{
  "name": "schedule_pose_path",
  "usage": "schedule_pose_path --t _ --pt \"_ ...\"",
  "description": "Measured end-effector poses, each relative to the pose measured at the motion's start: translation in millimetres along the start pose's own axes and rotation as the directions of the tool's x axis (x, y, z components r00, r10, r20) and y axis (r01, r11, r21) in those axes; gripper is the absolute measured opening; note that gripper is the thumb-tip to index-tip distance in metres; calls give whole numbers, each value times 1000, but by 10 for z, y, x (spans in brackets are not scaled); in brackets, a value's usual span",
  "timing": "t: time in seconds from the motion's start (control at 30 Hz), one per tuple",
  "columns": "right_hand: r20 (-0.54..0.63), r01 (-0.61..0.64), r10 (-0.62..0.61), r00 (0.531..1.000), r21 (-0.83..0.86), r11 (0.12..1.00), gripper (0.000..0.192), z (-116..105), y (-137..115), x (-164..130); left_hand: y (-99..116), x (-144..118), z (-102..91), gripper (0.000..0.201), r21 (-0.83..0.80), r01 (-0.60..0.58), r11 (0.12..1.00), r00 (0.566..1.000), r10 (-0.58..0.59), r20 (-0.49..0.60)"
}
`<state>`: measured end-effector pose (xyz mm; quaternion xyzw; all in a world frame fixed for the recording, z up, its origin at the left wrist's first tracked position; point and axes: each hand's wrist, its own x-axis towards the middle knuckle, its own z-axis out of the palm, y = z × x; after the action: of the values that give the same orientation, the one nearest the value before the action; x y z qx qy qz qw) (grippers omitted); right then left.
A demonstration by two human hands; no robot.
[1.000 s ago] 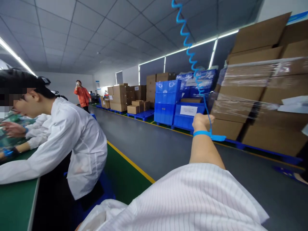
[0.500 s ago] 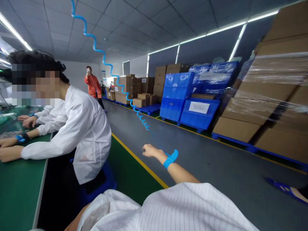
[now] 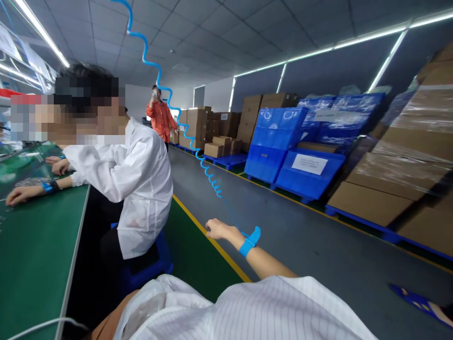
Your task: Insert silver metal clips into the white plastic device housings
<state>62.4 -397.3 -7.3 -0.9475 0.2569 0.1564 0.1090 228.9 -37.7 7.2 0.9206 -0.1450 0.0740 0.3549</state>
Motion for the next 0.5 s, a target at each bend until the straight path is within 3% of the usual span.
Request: schedule_pose_path --t 0.07,0.1,0.13,0.17,0.2,0.23,0.27,0.3,0.33,0.43,0.5 --pt "-9 0 0 1000 -2 1000 31 -8 -6 -7 953 878 -492 46 -108 -262 959 964 266 17" --pt "-14 0 0 1000 -1 1000 30 -15 -17 -6 1442 1331 -721 42 -135 -351 927 936 349 -44" --pt "-20 1 -1 1000 1 1000 30 -23 -33 -3 1887 1740 -907 39 -127 -437 891 893 413 -178" --pt "-24 3 -3 1000 2 1000 31 -31 -51 2 2261 2078 -1036 37 -74 -559 826 783 495 -376" --pt "-27 6 -5 1000 4 1000 30 -39 -70 7 2548 2326 -1103 36 -21 -638 770 678 548 -490" --pt "-29 9 -9 1000 5 1000 30 -46 -89 12 2752 2484 -1113 33 30 -686 727 592 582 -558" --pt "-31 13 -13 999 5 1000 30 -54 -105 17 2886 2563 -1078 32 81 -732 677 533 642 -550" --pt "-36 17 -16 999 5 1000 30 -62 -118 19 2968 2583 -1017 31 105 -752 650 513 678 -526" --pt "-43 19 -18 999 4 1000 30 -71 -126 20 3020 2566 -946 31 106 -751 651 529 691 -493" --pt "-78 10 -9 997 0 1000 30 -105 -122 9 3147 2483 -802 30 59 -715 697 622 672 -402" --pt "-103 -10 10 995 -4 1000 31 -133 -107 -6 3256 2466 -811 29 12 -679 734 691 645 -326"
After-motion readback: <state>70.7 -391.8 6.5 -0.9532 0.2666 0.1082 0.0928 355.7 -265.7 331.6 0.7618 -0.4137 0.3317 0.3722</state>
